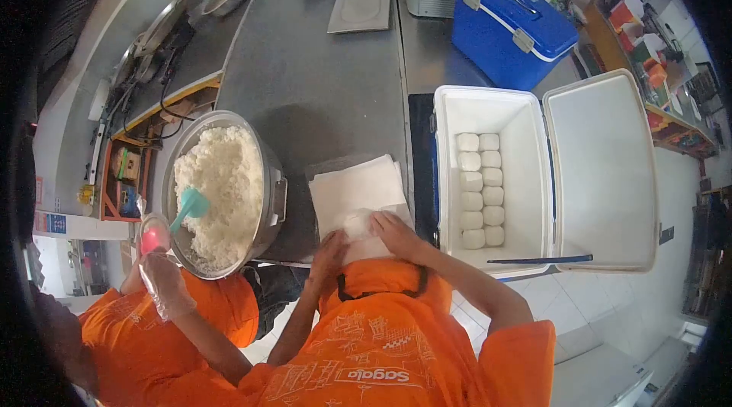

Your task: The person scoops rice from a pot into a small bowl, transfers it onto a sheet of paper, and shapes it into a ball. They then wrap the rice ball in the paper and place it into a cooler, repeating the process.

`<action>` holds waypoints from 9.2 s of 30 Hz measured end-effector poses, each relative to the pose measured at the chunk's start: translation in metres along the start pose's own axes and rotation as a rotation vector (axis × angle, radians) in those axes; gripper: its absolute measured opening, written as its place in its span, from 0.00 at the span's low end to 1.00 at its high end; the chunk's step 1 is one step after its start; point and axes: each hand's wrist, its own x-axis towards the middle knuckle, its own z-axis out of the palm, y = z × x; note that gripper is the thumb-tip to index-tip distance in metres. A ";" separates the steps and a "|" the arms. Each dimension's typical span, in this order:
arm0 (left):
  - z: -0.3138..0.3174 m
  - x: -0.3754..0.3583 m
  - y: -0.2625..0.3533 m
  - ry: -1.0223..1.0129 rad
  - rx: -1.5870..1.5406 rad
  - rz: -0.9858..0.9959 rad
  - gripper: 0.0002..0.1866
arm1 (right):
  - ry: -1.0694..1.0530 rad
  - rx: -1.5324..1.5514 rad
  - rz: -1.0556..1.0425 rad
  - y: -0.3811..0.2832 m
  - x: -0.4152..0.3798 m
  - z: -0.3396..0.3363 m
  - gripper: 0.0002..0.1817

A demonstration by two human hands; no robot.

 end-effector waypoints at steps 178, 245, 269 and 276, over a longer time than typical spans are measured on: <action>-0.068 0.000 0.009 0.067 -0.306 -0.553 0.16 | -0.247 0.384 0.220 -0.023 -0.001 -0.017 0.13; -0.052 0.001 0.003 0.166 -0.397 -0.563 0.20 | -0.233 0.269 0.195 -0.042 0.060 0.019 0.10; -0.025 0.012 -0.007 0.065 -0.576 -0.810 0.16 | -0.221 0.199 0.806 0.037 0.016 -0.030 0.16; -0.025 0.004 -0.010 0.067 -0.756 -0.859 0.23 | 0.033 0.360 0.533 -0.009 0.031 -0.028 0.15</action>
